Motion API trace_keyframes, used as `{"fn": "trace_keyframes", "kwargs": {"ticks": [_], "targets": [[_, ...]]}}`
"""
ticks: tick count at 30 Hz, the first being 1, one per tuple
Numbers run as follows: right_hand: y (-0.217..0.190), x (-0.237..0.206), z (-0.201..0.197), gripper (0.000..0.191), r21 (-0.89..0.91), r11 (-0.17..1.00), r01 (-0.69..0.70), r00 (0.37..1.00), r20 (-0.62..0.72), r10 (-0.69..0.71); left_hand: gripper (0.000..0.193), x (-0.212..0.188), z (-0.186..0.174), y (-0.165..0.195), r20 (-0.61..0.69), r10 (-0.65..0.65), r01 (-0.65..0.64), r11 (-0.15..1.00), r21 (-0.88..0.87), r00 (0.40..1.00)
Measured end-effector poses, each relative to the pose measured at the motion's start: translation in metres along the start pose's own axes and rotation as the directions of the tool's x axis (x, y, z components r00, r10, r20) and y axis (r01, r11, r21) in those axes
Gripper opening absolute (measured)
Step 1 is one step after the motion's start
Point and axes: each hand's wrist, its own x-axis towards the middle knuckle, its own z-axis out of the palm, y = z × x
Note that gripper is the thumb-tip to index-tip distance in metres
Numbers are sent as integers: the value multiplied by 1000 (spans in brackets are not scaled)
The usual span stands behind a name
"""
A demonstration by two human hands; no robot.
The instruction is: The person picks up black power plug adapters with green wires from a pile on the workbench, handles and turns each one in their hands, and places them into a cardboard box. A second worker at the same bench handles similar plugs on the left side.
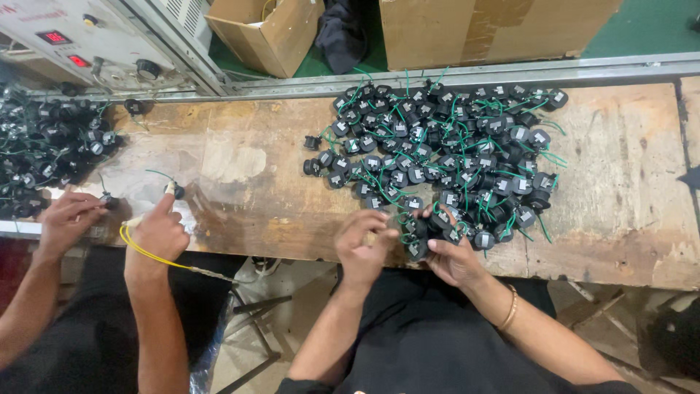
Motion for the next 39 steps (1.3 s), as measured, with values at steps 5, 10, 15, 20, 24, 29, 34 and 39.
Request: {"fn": "trace_keyframes", "kwargs": {"ticks": [5,10,15,20,24,29,34,39], "targets": [[-2,-1,6,61,-32,999,-40,997,62,42,23,57,-30,-27,36,103,-108,877,468,994],[-2,-1,6,60,-133,990,-47,994,88,59,12,49,-42,-52,-19,65,-44,843,537,998],[-2,1,1,61,-124,990,-71,997,18,74,14,17,-38,-50,-318,-279,190,940,-282,906],[7,1,-2,62,-273,961,-47,998,23,55,16,-18,-14,7,92,-120,151,795,-587,988],[8,-2,-2,85,-274,961,-42,993,97,71,18,11,6,24,309,-2,68,977,-204,951],[7,-1,-1,90,-276,959,-70,992,78,95,16,24,12,35,194,81,-124,968,219,978],[7,1,2,88,-261,961,-88,995,14,95,20,22,-12,35,392,167,-240,960,145,905],[4,3,2,77,-718,692,73,997,77,-25,19,13,-9,32,320,39,-52,998,32,946]]}}
